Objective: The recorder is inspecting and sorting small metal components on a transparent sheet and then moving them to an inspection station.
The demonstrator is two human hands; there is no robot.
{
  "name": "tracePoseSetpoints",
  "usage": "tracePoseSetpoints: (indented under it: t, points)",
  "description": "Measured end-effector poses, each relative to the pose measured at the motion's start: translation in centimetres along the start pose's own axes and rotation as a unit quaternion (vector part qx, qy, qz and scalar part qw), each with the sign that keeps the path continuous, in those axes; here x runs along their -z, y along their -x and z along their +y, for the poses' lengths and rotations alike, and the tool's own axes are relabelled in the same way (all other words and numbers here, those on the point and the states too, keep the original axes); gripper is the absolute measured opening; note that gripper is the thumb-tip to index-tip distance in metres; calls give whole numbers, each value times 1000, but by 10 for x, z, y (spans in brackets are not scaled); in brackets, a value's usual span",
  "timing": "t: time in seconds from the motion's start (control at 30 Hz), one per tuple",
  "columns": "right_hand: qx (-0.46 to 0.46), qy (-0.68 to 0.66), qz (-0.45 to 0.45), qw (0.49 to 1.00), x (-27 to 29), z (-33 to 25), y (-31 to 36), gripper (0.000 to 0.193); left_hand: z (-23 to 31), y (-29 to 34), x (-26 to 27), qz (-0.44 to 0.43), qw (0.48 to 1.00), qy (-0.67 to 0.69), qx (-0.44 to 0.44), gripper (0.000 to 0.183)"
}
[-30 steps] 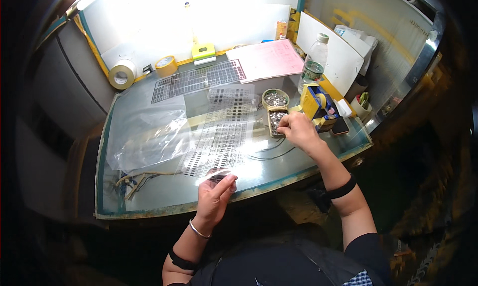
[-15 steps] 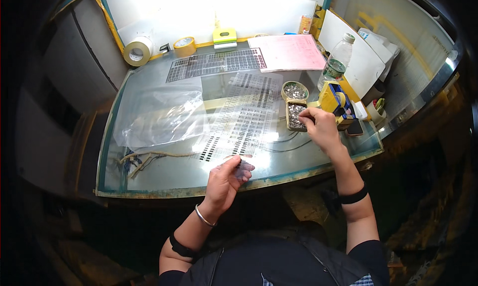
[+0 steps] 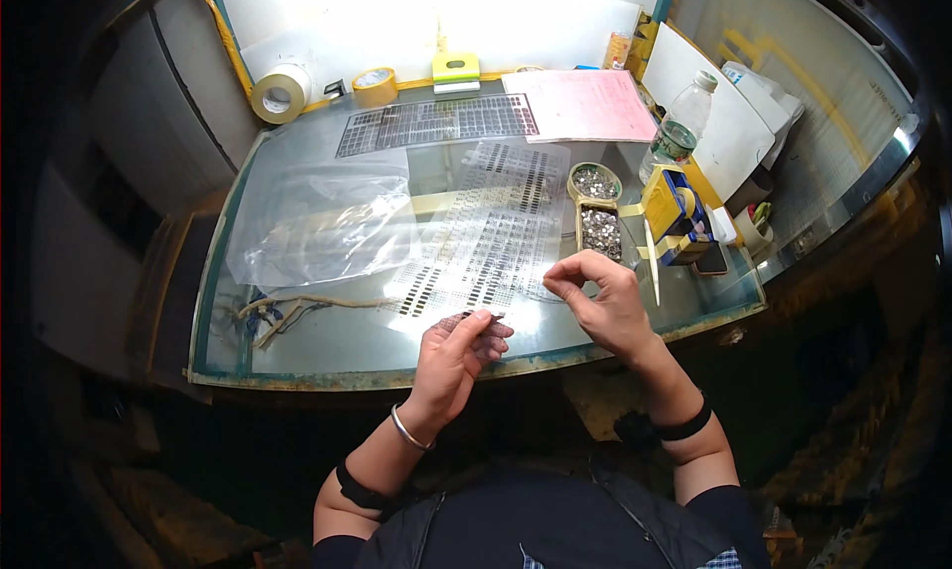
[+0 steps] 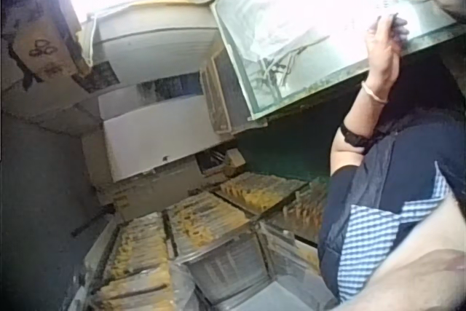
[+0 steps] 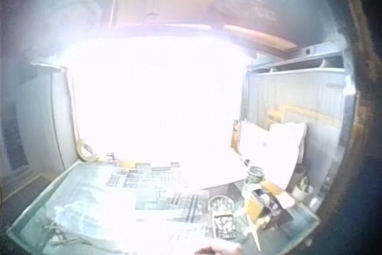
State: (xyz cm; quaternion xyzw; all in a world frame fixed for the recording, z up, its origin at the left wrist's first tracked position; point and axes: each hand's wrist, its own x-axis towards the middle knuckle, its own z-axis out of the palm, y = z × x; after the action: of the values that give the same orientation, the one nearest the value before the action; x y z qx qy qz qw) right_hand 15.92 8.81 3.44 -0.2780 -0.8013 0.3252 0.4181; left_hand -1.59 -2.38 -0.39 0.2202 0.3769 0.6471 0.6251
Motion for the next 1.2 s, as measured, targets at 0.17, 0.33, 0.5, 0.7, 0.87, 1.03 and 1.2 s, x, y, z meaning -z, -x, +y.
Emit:
tracePoseSetpoints:
  t: [0.17, 0.33, 0.5, 0.7, 0.87, 1.03, 1.2]
  points:
    - [-19, 16, 43, 999, 9, 7, -7, 7, -1, 1, -1, 15, 1000, -3, 0, 19]
    - [-85, 140, 116, 980, 37, 43, -20, 7, -1, 0, -1, 8, 1000, 1, 12, 18]
    - [-55, 237, 73, 967, 47, 56, -20, 9, -2, -2, 0, -1, 1000, 6, 2, 18]
    - [-4, 96, 14, 995, 15, 4, -10, 12, -1, 0, 3, -4, 1000, 8, 5, 18]
    - [85, 67, -68, 992, -19, -15, 2, 13, -1, 0, 2, -8, 1000, 19, 0, 18]
    - [85, 102, -66, 989, -25, -17, 3, 13, 0, 0, 1, -20, 999, 25, -2, 19]
    - [119, 142, -56, 981, -32, -19, 5, 11, 0, 0, -1, -11, 1000, 15, -4, 18]
